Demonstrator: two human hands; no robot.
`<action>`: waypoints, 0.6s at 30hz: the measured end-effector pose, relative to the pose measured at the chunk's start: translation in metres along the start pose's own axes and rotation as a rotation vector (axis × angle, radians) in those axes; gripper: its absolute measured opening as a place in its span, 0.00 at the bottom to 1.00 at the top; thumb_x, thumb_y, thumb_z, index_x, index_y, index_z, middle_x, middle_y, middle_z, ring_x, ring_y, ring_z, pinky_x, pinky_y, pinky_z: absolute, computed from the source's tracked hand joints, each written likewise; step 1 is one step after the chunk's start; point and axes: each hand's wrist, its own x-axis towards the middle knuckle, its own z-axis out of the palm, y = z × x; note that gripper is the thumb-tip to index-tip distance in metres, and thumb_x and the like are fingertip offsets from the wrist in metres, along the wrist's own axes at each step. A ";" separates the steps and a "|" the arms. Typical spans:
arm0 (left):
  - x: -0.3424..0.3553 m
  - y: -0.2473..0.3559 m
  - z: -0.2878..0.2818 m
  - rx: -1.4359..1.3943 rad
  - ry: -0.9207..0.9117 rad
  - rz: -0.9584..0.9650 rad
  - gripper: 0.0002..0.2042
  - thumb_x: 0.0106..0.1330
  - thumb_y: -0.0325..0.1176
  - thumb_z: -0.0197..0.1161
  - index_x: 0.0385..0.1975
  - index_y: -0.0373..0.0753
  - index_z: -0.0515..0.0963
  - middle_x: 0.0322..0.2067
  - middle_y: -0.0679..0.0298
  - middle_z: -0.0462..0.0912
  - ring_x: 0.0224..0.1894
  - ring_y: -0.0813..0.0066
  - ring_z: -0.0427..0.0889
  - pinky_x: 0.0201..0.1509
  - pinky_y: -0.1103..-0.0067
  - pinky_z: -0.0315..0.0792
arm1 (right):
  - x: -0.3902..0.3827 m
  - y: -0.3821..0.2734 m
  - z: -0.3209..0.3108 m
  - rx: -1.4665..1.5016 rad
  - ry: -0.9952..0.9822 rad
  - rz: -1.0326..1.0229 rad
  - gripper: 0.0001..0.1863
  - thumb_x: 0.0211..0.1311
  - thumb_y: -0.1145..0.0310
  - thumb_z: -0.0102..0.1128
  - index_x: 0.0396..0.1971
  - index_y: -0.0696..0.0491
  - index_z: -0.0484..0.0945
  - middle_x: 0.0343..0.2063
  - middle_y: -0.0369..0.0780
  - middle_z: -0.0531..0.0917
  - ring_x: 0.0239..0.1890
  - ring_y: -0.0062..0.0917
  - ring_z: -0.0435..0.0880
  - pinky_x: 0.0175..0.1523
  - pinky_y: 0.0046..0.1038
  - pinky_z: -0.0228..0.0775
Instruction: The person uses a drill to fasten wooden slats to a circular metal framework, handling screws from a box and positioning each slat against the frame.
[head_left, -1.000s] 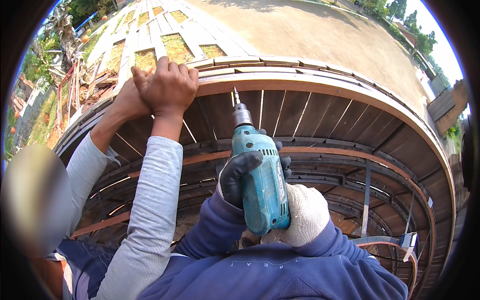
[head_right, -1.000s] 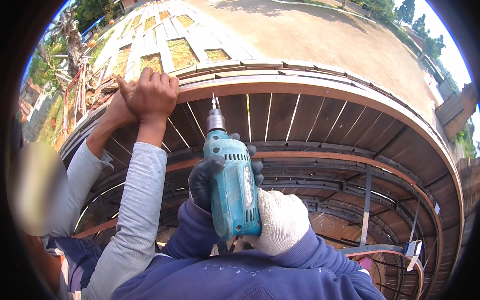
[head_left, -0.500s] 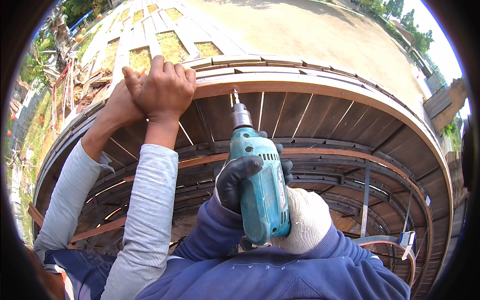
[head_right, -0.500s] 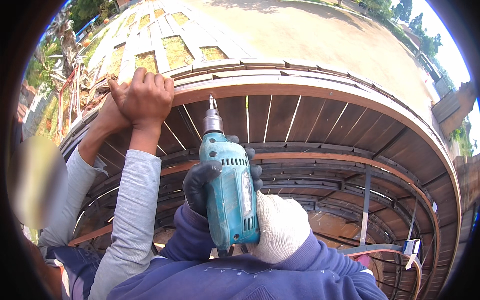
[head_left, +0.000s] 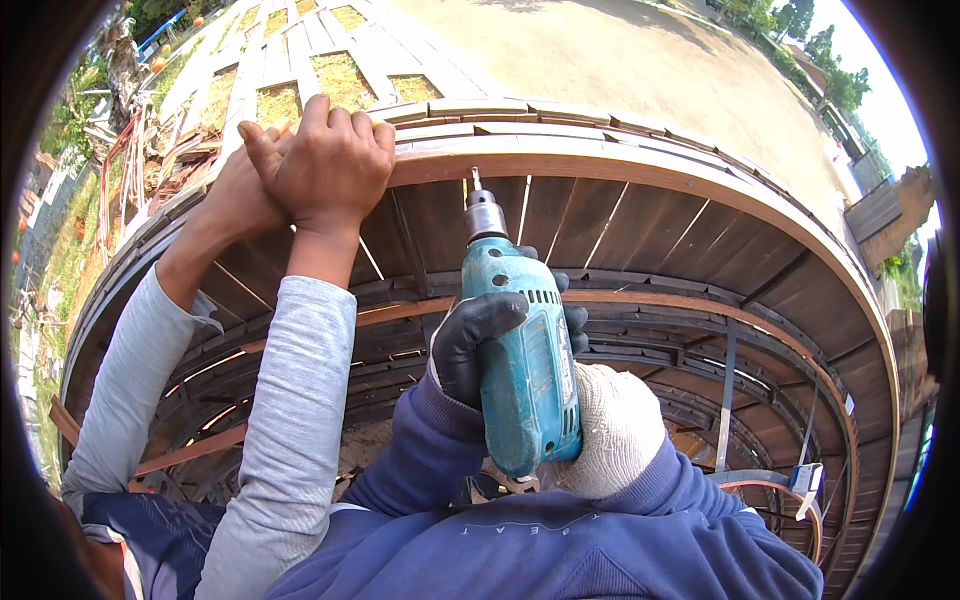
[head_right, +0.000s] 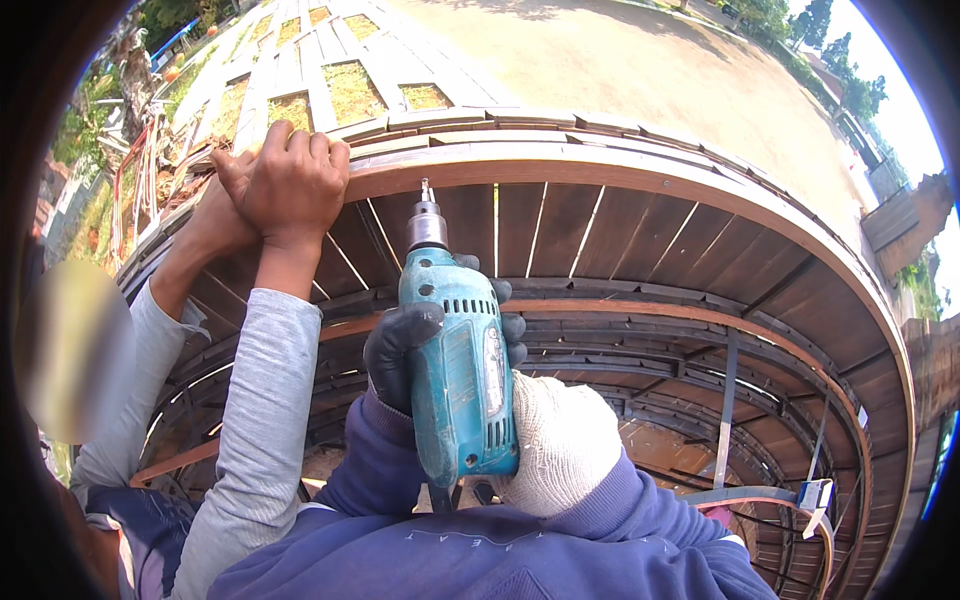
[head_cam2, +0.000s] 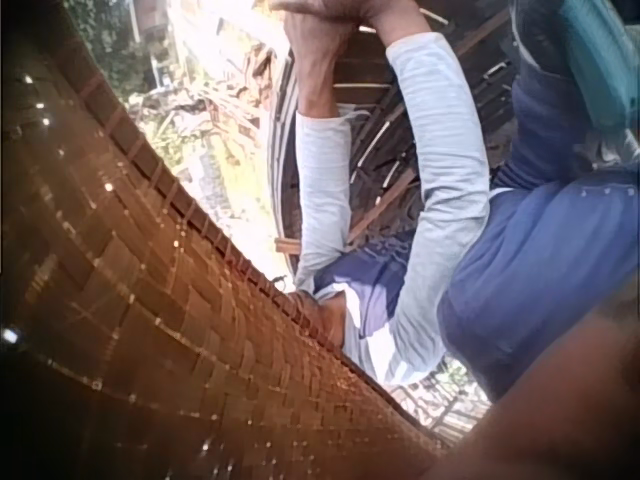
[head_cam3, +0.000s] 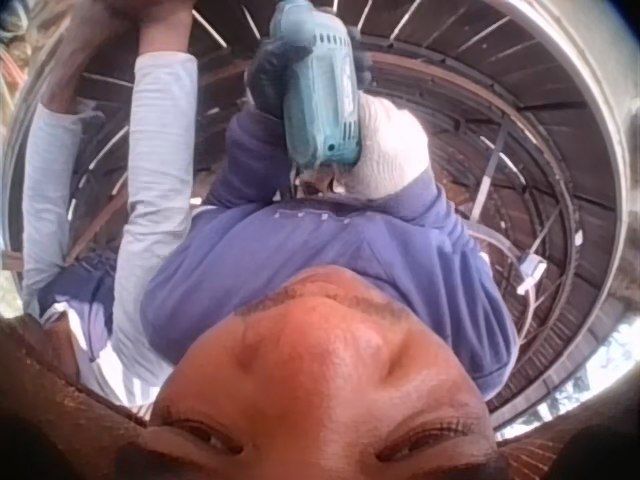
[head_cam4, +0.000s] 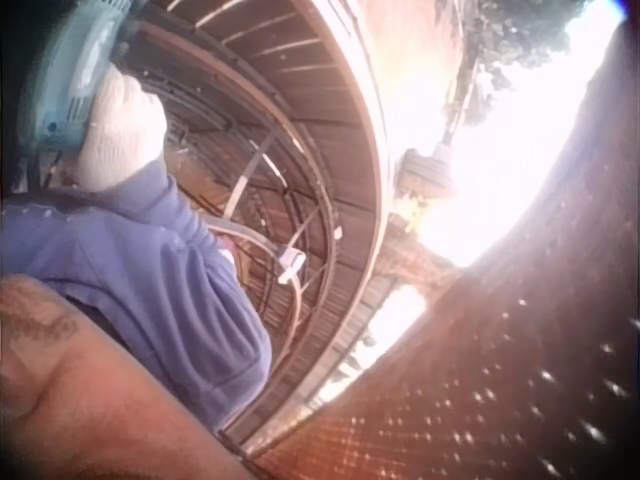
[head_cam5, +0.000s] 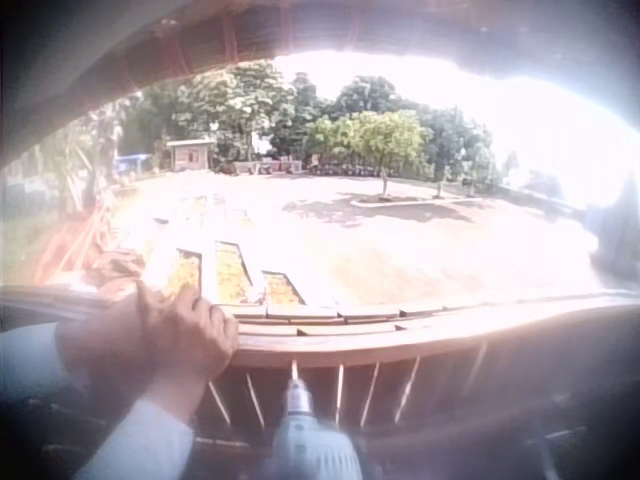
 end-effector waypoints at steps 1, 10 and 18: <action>0.000 0.002 0.003 -0.010 -0.001 -0.019 0.28 0.58 0.33 0.68 0.58 0.31 0.71 0.43 0.42 0.85 0.44 0.48 0.88 0.55 0.57 0.84 | 0.002 -0.001 -0.003 -0.003 0.012 -0.030 0.37 0.35 0.54 0.85 0.46 0.56 0.79 0.33 0.46 0.86 0.34 0.45 0.88 0.42 0.43 0.80; 0.000 -0.002 0.004 0.046 0.022 -0.022 0.33 0.59 0.36 0.66 0.64 0.35 0.64 0.51 0.45 0.77 0.50 0.45 0.86 0.55 0.50 0.85 | 0.000 -0.003 -0.010 0.007 -0.057 0.009 0.37 0.37 0.49 0.85 0.46 0.55 0.80 0.33 0.46 0.87 0.35 0.43 0.89 0.42 0.41 0.82; 0.009 0.000 -0.003 -0.043 -0.107 0.028 0.28 0.60 0.36 0.67 0.61 0.36 0.68 0.49 0.48 0.81 0.49 0.48 0.87 0.54 0.54 0.85 | 0.004 -0.008 -0.016 -0.055 -0.021 0.003 0.31 0.38 0.60 0.82 0.46 0.54 0.81 0.34 0.47 0.87 0.37 0.48 0.88 0.45 0.43 0.82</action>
